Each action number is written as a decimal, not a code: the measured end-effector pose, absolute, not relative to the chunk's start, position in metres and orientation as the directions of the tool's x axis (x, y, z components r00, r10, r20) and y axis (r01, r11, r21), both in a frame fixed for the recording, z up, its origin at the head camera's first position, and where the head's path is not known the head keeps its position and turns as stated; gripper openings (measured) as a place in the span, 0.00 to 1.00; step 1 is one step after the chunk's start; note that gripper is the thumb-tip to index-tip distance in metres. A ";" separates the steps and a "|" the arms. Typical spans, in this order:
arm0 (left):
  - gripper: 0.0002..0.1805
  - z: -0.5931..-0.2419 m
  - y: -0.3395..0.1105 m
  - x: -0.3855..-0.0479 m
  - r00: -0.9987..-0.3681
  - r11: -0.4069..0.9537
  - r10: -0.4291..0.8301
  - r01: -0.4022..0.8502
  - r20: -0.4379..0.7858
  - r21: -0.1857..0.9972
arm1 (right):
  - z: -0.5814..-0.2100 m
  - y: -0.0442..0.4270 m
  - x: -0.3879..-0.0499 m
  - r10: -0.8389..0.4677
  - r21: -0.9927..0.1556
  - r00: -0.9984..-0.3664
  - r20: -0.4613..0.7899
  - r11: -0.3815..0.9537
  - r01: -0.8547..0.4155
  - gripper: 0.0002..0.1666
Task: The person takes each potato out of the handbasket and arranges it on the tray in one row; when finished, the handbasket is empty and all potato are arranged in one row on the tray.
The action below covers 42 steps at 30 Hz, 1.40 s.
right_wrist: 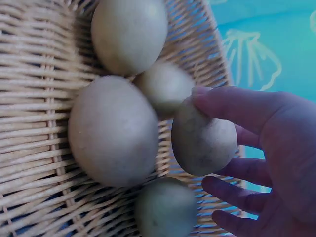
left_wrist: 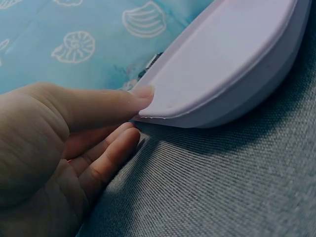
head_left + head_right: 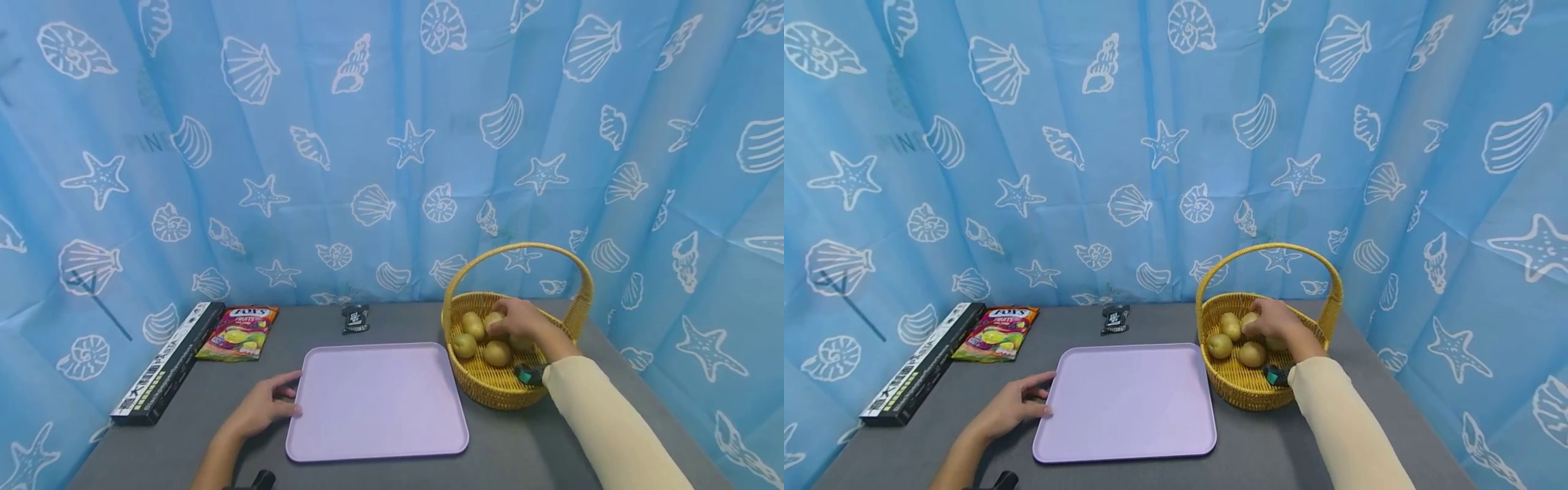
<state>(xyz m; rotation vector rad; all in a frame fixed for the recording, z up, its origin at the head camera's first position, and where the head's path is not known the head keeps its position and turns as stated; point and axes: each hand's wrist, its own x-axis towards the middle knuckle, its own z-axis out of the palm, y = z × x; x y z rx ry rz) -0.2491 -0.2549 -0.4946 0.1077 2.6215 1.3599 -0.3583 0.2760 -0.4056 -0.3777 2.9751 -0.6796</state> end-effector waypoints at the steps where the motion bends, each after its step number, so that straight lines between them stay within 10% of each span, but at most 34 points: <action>1: 0.41 -0.495 -0.255 -0.249 -0.980 0.578 0.149 -0.023 -0.134 0.816 | -0.404 0.276 -0.357 -0.251 -0.430 -0.968 -0.004 0.875 -0.225 0.32; 18: 0.41 -0.494 -0.252 -0.247 -0.983 0.588 0.123 -0.035 -0.133 0.808 | -0.386 0.244 -0.281 -0.217 -0.571 -0.899 0.380 0.709 -0.413 0.29; 32: 0.41 -0.495 -0.253 -0.248 -0.983 0.577 0.146 -0.004 -0.108 0.817 | -0.414 0.182 -0.242 -0.217 -0.521 -0.698 0.682 0.525 -0.673 0.30; 42: 0.40 -0.494 -0.254 -0.248 -0.984 0.575 0.140 -0.008 -0.108 0.818 | -0.431 0.113 -0.234 -0.331 -0.568 -0.742 0.583 0.487 -0.663 0.32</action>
